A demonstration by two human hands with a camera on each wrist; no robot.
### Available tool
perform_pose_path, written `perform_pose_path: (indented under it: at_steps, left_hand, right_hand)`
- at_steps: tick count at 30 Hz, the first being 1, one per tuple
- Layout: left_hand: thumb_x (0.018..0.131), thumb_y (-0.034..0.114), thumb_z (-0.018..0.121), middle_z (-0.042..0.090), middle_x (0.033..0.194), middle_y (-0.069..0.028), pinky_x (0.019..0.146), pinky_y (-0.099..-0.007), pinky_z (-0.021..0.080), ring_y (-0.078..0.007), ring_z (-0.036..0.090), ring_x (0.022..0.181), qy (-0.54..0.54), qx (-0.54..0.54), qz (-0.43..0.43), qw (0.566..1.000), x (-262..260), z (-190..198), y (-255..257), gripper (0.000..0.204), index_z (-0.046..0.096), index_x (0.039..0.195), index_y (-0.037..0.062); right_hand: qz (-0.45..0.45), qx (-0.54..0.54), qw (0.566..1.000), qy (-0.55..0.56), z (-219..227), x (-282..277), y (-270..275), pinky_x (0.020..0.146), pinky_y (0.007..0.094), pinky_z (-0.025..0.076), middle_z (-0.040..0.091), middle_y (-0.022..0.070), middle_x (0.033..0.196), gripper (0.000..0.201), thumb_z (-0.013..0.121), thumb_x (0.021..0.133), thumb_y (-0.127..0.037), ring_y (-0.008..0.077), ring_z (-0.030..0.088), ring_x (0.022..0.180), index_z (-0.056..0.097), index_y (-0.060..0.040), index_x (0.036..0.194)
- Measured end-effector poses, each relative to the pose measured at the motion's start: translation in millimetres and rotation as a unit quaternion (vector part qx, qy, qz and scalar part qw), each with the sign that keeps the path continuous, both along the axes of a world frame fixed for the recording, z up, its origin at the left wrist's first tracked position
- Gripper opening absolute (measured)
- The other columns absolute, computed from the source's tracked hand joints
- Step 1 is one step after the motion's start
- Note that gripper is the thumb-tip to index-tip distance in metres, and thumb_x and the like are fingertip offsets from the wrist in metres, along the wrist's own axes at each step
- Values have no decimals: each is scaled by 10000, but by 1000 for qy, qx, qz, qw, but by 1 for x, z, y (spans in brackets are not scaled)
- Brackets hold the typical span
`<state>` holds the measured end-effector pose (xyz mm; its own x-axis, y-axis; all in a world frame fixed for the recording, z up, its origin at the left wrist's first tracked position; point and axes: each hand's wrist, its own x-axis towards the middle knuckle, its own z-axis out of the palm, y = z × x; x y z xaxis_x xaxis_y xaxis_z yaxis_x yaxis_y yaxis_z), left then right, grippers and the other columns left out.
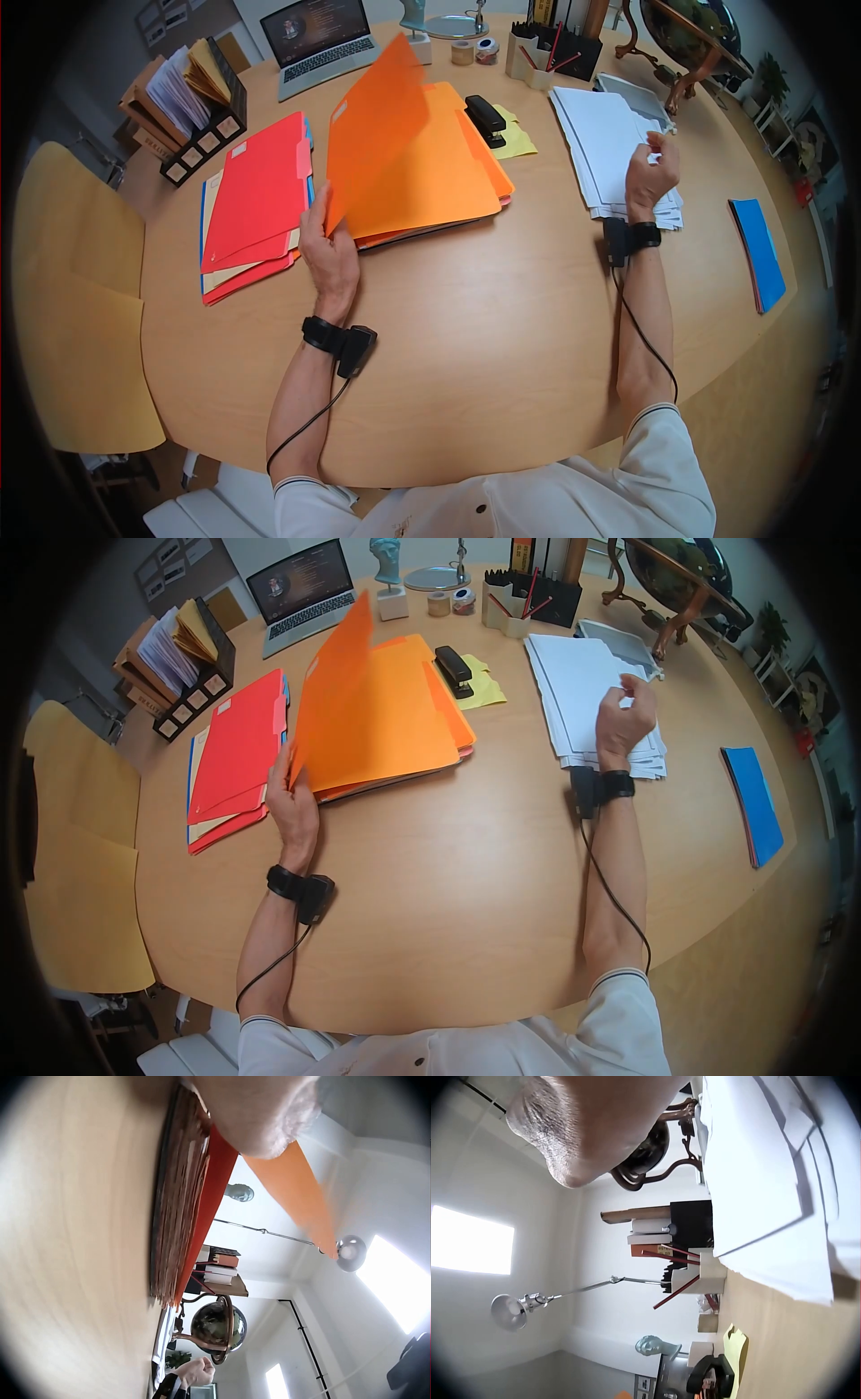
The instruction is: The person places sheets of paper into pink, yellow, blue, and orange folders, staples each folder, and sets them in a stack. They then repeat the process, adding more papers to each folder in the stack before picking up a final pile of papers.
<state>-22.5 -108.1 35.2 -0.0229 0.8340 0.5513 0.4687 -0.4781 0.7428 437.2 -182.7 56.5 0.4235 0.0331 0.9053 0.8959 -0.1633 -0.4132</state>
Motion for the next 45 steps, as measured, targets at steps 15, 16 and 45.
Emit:
perform_pose_path:
  at_steps: [15, 16, 45]
  left_hand:
    - [854, 100, 723, 684, 1150, -185, 985, -370, 506, -281, 662, 1092, -10, 30, -128, 991, -2, 12, -9, 380, 657, 1188, -69]
    - [854, 100, 723, 684, 1150, -185, 985, -370, 506, -281, 662, 1092, -11, 31, -128, 991, -2, 12, -10, 380, 657, 1188, -69]
    - [970, 41, 661, 698, 1020, -81, 838, -275, 525, -149, 660, 930, -267, -10, 181, 947, -208, -18, 91, 160, 663, 1105, -43]
  right_hand:
    - [359, -348, 859, 109, -22, -155, 36, 652, 409, 516, 688, 145, 748, 237, 682, 922, -267, 309, 672, 678, 699, -65, 1045]
    - [358, -352, 857, 117, -23, -154, 37, 651, 410, 515, 695, 145, 761, 238, 682, 925, -266, 305, 673, 679, 697, -66, 1053]
    - [368, -334, 858, 130, -28, -148, 38, 698, 426, 532, 715, 172, 819, 211, 630, 928, -187, 332, 691, 741, 699, -60, 1082]
